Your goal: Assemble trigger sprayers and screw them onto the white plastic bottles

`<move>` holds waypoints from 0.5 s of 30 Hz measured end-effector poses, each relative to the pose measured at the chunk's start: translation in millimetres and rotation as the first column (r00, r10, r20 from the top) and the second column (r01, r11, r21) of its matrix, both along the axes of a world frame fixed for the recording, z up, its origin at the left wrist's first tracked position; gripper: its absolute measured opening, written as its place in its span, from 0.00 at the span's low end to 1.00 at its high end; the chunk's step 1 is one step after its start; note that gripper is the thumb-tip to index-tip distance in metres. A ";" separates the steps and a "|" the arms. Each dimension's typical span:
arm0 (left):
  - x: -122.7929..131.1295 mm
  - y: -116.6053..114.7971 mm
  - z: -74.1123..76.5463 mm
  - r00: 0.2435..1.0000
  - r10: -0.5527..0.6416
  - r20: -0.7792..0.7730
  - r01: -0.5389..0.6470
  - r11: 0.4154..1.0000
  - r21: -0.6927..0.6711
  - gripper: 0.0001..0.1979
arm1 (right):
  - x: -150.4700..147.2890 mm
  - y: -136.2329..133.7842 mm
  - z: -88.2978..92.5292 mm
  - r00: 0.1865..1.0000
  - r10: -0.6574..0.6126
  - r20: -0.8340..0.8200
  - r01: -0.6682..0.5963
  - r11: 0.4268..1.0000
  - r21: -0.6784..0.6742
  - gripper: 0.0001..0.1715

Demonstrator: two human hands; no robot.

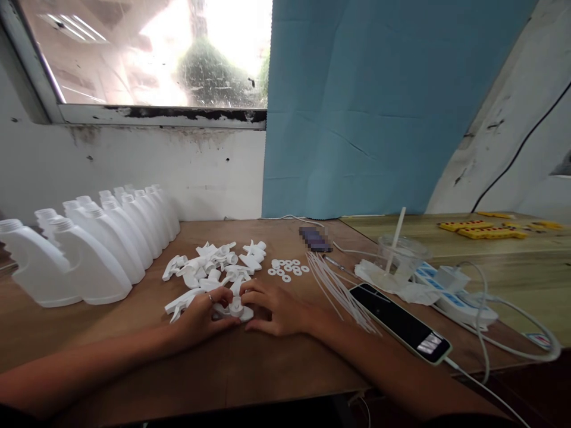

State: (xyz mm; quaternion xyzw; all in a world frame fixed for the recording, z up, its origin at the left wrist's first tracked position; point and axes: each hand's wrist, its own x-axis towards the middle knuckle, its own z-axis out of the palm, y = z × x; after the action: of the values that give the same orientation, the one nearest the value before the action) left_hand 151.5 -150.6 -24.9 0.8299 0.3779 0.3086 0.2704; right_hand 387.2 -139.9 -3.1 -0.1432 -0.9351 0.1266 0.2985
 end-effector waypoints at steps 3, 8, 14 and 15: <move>-3.1 -0.9 3.7 0.994 -0.086 -0.071 0.093 0.991 0.097 0.13 | -3.4 1.3 -4.8 1.000 0.013 0.028 -0.012 0.999 -0.035 0.20; -5.5 -2.6 10.7 0.984 -0.146 -0.107 0.162 0.973 0.162 0.12 | -7.8 -3.3 -4.8 1.000 -0.007 -0.012 0.005 0.994 -0.107 0.12; -6.1 -0.1 8.0 0.984 -0.146 -0.098 0.160 0.975 0.157 0.11 | -9.4 -5.4 6.4 0.998 -0.017 0.067 0.034 0.964 -0.263 0.10; -6.2 0.0 7.4 0.984 -0.142 -0.108 0.158 0.976 0.152 0.11 | -7.4 -2.0 9.2 0.997 -0.018 0.072 0.040 0.945 -0.324 0.13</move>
State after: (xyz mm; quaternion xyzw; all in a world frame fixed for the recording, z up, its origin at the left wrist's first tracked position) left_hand 145.3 -150.6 -17.5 0.8890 0.3007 0.2764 0.2070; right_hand 379.8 -141.9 6.1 -0.2086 -0.9089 0.2695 0.2405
